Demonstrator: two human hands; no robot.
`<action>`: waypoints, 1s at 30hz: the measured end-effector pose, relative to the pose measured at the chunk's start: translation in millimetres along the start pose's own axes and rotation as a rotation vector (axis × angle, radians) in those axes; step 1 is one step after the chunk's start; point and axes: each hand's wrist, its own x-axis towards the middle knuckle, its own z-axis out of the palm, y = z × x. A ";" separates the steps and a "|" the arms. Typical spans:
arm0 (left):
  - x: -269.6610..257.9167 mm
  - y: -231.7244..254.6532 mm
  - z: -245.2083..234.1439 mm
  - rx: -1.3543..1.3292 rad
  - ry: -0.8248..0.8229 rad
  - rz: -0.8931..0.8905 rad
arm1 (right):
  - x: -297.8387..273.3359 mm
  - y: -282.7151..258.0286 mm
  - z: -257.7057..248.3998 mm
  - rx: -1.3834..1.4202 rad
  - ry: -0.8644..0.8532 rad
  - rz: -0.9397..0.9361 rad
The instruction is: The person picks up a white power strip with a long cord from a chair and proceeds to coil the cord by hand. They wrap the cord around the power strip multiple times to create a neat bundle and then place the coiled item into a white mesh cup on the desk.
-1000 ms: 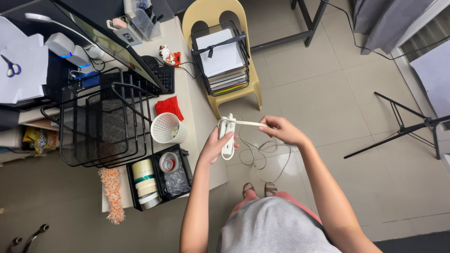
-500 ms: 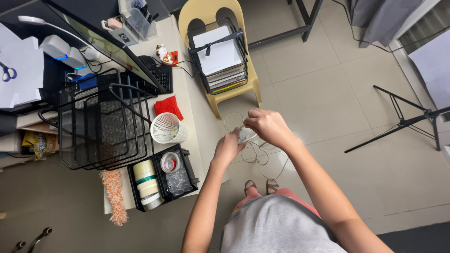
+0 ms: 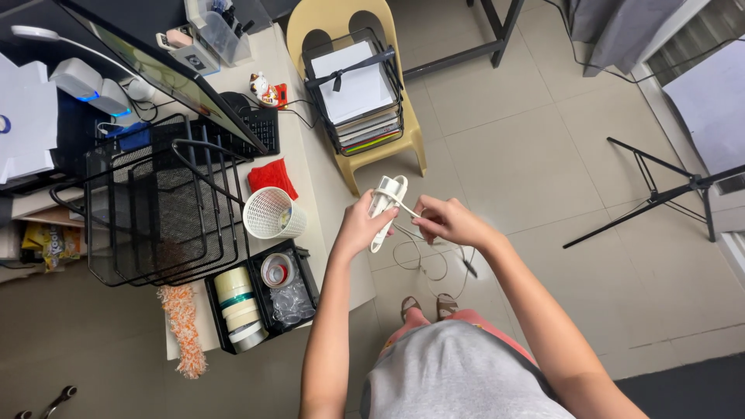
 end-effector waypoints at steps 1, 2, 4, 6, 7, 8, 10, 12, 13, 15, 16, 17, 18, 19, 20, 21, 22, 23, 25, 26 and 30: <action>0.3 -1.5 1.3 -0.002 0.002 0.001 | 2.5 3.4 1.8 -0.002 -0.002 0.000; 0.4 -2.9 2.5 -0.035 -0.007 -0.010 | 5.0 6.7 3.7 -0.066 -0.005 -0.041; 2.9 -9.0 3.0 -0.069 -0.013 -0.020 | 11.3 12.2 10.1 -0.133 -0.011 -0.083; 7.3 -19.5 2.0 -0.330 -0.087 -0.038 | 16.7 17.6 21.3 -0.651 0.338 -0.288; 6.2 -17.9 3.1 -0.328 -0.090 -0.038 | 16.6 17.1 25.8 -0.651 0.342 -0.286; 5.0 -16.2 4.1 -0.428 -0.133 -0.039 | 16.6 16.6 30.4 -0.709 0.483 -0.343; 1.7 -16.4 3.3 -0.528 -0.168 -0.039 | 18.4 21.4 39.0 -0.764 0.620 -0.407; -0.2 -19.0 -0.2 -0.619 -0.207 -0.015 | 22.5 32.8 45.8 -0.674 0.706 -0.413; 0.1 -23.4 -3.0 -0.618 -0.210 -0.018 | 21.0 39.5 44.5 -0.673 0.708 -0.410; 2.5 -31.6 -8.9 -0.773 -0.217 0.057 | 19.7 53.3 40.7 -0.040 0.265 -0.011; 2.2 -28.4 -14.7 -0.772 -0.219 0.055 | 17.4 70.8 36.1 -0.039 0.267 -0.011; -1.0 -26.8 -20.2 -0.838 -0.226 0.085 | 13.5 88.6 33.8 -0.027 0.155 0.012; -4.4 -25.2 -26.0 -0.905 -0.233 0.115 | 9.5 106.2 32.0 -0.015 0.043 0.033; -7.7 -22.5 -30.7 -0.905 -0.229 0.118 | 7.9 119.2 31.2 -0.016 0.040 0.030; -11.1 -19.7 -35.3 -0.921 -0.269 0.130 | 6.4 132.0 30.1 0.145 -0.008 0.051; -13.8 -16.9 -38.6 -0.935 -0.315 0.140 | 3.2 145.5 28.7 0.303 -0.050 0.077; -15.1 -19.1 -37.1 -0.935 -0.315 0.140 | 1.3 147.5 27.3 0.303 -0.050 0.076; -17.1 -21.4 -35.3 -0.931 -0.373 0.133 | -1.9 149.4 26.6 0.242 -0.036 0.069; -22.6 -21.6 -29.4 -0.926 -0.428 0.129 | 0.3 150.9 25.9 0.180 -0.023 0.060; -26.0 -19.7 -25.0 -0.882 -0.484 0.098 | 5.4 151.0 25.9 0.111 -0.013 0.102; -35.7 -12.5 6.7 -0.571 -0.671 -0.060 | 35.8 177.6 30.4 -0.132 0.081 -0.140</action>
